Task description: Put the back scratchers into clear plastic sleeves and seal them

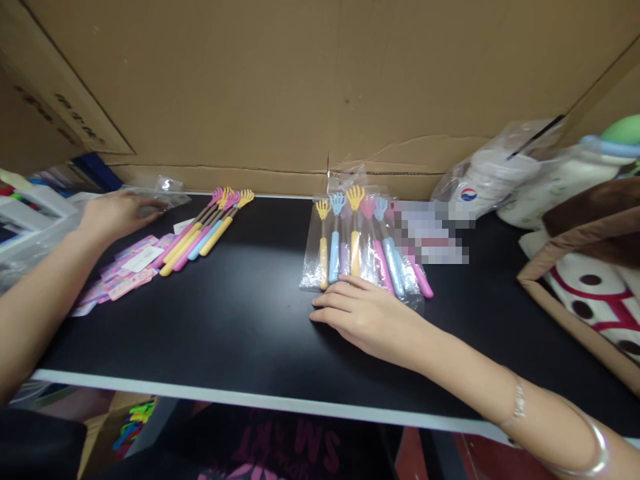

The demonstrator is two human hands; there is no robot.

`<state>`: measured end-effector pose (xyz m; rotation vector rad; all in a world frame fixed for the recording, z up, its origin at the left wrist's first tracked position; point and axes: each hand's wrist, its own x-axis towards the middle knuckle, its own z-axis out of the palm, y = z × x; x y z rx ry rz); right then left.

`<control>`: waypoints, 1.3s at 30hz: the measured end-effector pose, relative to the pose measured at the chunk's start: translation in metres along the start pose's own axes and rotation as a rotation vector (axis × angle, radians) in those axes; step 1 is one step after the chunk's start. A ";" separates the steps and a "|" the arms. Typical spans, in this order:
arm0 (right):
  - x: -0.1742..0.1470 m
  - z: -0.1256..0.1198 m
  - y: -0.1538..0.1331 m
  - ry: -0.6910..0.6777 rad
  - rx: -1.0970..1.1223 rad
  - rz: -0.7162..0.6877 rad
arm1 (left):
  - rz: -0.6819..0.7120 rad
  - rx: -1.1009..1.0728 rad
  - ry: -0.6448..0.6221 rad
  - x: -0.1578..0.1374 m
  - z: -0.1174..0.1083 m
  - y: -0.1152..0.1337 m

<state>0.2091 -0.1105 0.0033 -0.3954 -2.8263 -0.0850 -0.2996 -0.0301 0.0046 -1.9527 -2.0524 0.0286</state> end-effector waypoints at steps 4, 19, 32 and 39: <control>0.000 0.000 0.000 0.011 0.004 -0.001 | 0.007 -0.034 0.095 -0.001 0.002 0.002; 0.001 -0.001 0.000 0.004 0.011 -0.002 | -0.185 -0.368 0.479 0.001 -0.004 0.009; 0.000 -0.001 0.000 -0.012 0.016 0.013 | -0.151 -0.844 0.717 0.003 -0.070 0.062; 0.001 -0.003 -0.001 -0.012 0.031 0.011 | 0.131 -1.185 0.878 0.011 -0.106 0.109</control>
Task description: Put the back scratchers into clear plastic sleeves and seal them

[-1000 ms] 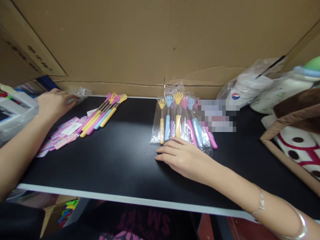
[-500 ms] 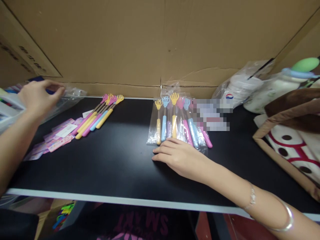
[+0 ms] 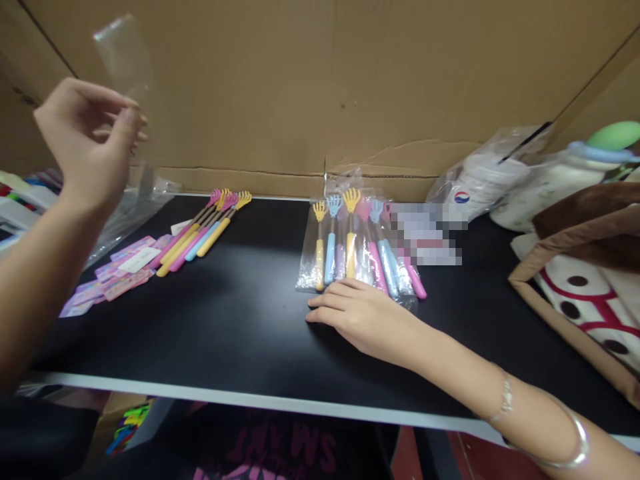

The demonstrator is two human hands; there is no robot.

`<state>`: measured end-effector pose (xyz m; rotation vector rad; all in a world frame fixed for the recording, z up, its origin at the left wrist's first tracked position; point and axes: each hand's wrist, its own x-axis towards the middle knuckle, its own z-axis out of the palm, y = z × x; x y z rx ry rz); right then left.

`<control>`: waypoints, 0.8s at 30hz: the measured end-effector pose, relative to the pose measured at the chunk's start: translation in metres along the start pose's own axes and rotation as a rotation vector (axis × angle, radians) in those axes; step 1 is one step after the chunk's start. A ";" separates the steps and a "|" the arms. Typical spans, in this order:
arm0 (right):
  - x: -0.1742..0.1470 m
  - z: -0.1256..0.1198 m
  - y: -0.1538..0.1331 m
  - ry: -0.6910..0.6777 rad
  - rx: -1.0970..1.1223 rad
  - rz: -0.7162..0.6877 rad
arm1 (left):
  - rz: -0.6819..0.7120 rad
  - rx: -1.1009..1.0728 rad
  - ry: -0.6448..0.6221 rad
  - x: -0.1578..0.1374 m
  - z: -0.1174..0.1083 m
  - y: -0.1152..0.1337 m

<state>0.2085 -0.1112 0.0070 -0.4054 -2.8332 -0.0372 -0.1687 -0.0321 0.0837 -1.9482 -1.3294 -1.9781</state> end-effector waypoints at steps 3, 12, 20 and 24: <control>0.001 -0.002 -0.001 0.012 0.031 0.023 | 0.098 -0.268 -0.015 0.004 0.018 0.021; -0.004 -0.005 0.008 0.207 0.305 0.234 | -0.380 -0.679 -0.101 -0.022 0.043 0.036; -0.004 -0.009 0.014 0.382 0.590 0.534 | -0.659 -0.642 -0.190 -0.071 0.048 0.036; -0.004 -0.011 0.012 0.407 0.670 0.536 | -0.599 -0.610 -0.201 -0.083 0.051 0.044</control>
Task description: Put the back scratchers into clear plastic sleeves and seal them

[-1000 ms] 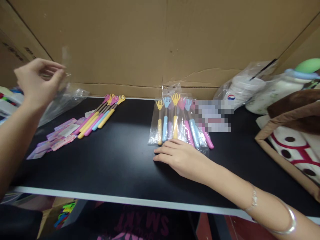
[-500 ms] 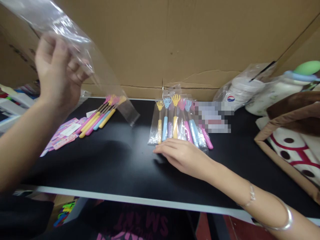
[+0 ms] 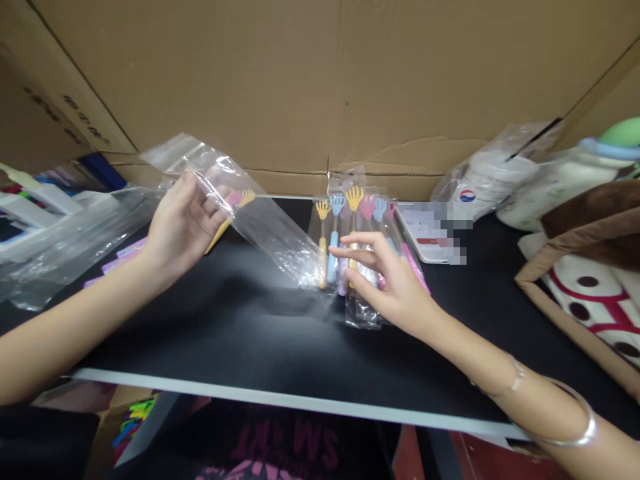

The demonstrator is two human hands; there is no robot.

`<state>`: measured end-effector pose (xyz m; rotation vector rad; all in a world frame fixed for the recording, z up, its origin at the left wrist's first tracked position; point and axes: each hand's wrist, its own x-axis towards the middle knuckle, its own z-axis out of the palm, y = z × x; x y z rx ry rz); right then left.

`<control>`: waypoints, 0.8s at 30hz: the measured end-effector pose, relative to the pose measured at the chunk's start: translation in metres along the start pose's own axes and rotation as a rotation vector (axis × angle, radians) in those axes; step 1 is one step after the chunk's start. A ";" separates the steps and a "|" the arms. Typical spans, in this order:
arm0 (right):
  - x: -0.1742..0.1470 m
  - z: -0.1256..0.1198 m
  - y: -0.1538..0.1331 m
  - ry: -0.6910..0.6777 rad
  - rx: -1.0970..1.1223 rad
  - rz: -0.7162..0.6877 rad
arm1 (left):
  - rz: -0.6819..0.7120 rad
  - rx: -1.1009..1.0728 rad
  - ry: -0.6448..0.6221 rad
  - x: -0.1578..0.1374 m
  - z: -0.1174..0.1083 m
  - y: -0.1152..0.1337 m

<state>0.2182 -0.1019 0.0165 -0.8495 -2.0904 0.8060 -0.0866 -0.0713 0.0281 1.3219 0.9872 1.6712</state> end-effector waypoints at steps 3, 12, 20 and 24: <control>0.001 0.000 0.000 -0.028 0.076 0.018 | 0.000 0.011 -0.027 -0.009 0.007 0.001; 0.005 -0.004 0.008 -0.095 0.215 0.067 | -0.111 -0.020 -0.078 -0.014 0.009 -0.006; 0.005 -0.007 0.001 0.052 0.266 0.216 | -0.246 -0.162 0.002 -0.001 -0.001 -0.007; 0.004 -0.009 0.003 0.066 0.260 0.229 | -0.226 -0.105 0.039 0.001 -0.004 -0.008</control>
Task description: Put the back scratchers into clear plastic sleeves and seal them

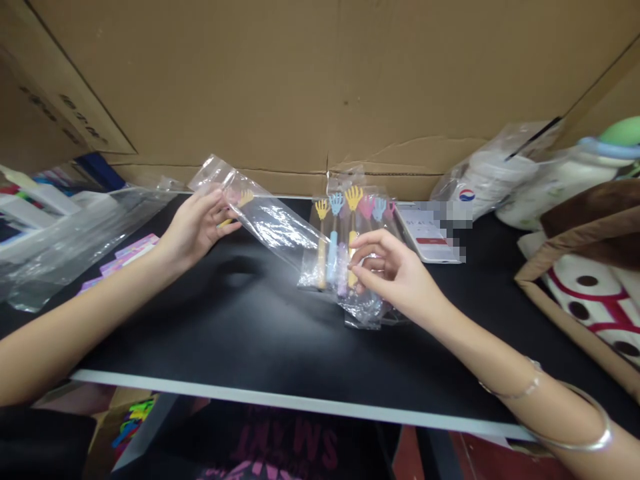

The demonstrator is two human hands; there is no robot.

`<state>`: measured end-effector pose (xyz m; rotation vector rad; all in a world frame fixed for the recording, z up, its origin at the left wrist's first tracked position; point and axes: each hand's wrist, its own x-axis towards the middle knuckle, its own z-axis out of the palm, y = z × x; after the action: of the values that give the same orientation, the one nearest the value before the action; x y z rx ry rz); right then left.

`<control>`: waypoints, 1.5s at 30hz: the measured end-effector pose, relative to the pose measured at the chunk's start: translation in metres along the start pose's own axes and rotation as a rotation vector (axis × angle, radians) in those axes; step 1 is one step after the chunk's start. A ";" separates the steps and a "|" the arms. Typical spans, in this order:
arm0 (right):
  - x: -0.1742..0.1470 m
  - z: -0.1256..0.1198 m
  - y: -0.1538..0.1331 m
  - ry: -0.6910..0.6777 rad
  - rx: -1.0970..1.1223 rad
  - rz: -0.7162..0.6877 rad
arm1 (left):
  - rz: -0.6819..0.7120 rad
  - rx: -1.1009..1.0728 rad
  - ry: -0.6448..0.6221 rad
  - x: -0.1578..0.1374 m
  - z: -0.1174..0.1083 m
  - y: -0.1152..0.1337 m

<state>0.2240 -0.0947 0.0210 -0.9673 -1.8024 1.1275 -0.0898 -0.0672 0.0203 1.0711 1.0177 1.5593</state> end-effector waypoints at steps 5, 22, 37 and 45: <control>0.001 -0.004 0.001 0.024 -0.014 -0.003 | -0.002 0.022 0.008 0.003 -0.002 -0.002; 0.007 -0.012 0.003 0.168 0.000 -0.027 | -0.021 0.061 0.016 0.008 -0.005 -0.005; 0.007 -0.013 0.008 0.202 -0.018 -0.050 | 0.006 0.079 0.001 0.006 -0.003 -0.006; 0.011 -0.014 0.008 0.194 -0.055 -0.053 | -0.005 0.082 -0.028 0.007 -0.006 -0.009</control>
<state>0.2341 -0.0778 0.0200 -1.0187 -1.6991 0.9237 -0.0945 -0.0594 0.0109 1.1429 1.0729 1.5055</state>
